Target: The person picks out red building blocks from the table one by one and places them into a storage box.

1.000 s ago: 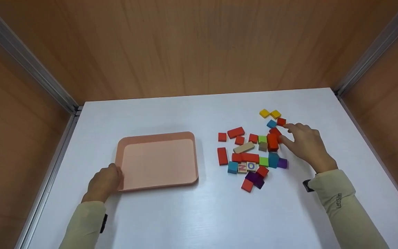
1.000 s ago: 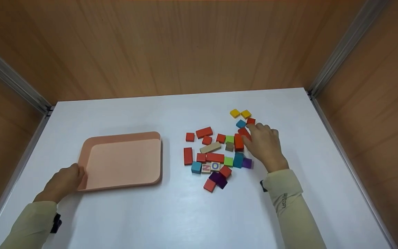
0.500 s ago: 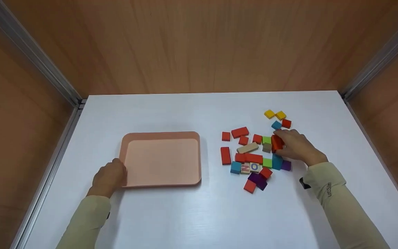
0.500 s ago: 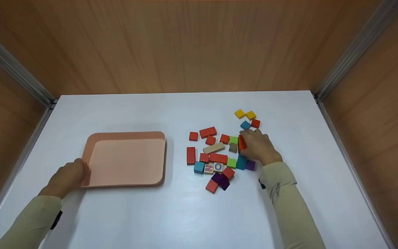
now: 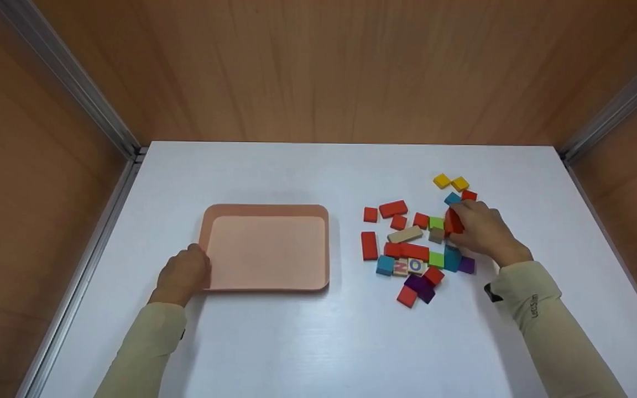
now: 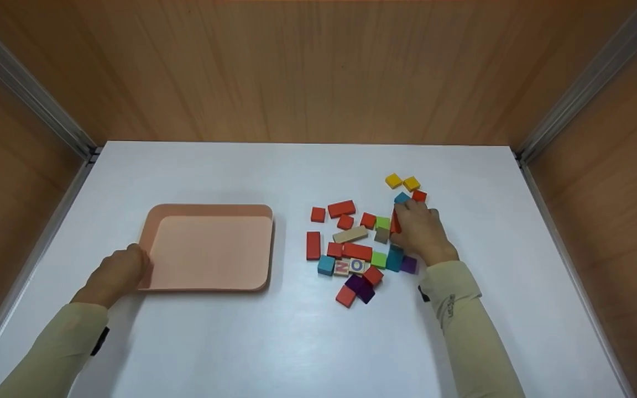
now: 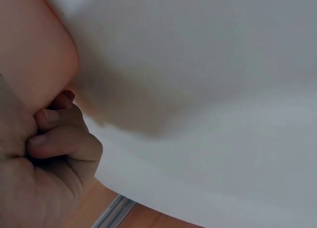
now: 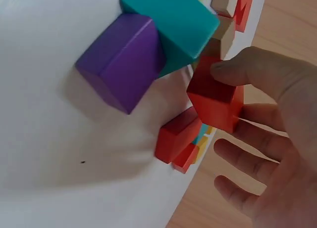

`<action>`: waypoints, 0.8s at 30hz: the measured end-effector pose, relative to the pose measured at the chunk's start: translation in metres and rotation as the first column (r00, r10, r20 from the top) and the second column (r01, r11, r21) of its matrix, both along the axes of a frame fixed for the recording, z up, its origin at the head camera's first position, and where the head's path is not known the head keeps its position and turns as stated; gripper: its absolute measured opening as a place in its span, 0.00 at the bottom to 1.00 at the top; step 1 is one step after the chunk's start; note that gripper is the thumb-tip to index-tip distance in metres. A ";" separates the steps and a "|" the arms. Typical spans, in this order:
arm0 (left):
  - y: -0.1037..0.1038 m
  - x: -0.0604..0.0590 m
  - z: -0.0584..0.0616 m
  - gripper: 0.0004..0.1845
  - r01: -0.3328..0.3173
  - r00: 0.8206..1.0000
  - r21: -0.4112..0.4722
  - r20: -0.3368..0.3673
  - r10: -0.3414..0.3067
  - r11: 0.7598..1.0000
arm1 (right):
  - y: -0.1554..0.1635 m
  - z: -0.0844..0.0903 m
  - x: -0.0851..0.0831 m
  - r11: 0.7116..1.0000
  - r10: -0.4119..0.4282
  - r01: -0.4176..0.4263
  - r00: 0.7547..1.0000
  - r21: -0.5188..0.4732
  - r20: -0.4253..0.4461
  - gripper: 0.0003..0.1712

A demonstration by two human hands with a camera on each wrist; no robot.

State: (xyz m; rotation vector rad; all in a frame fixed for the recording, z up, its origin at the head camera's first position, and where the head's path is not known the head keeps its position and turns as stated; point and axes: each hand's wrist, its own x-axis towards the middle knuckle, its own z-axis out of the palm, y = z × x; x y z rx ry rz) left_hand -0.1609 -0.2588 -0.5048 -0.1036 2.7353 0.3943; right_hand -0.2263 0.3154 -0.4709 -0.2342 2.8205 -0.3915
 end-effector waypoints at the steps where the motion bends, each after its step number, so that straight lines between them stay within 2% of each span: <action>1: 0.000 0.000 0.000 0.13 -0.001 1.000 0.000 -0.001 0.001 1.000 | -0.003 0.002 0.000 1.000 0.005 -0.005 1.000 0.009 -0.015 0.45; 10: 0.003 -0.001 -0.003 0.14 -0.022 1.000 0.009 0.013 0.022 1.000 | -0.047 0.012 -0.005 0.999 0.042 -0.042 0.994 -0.001 -0.096 0.48; 14: 0.008 -0.002 -0.003 0.14 -0.028 1.000 0.033 -0.005 0.028 0.999 | -0.072 0.017 -0.009 0.995 0.085 -0.089 0.992 -0.037 -0.093 0.50; 18: 0.015 -0.003 -0.003 0.13 -0.026 0.999 0.019 -0.026 0.026 0.999 | -0.098 0.021 -0.013 0.988 0.130 -0.137 0.987 -0.072 -0.092 0.52; 24: 0.024 -0.006 -0.005 0.11 -0.038 0.999 0.014 0.001 0.038 0.999 | -0.137 0.024 -0.016 0.976 0.198 -0.206 0.974 -0.066 -0.109 0.49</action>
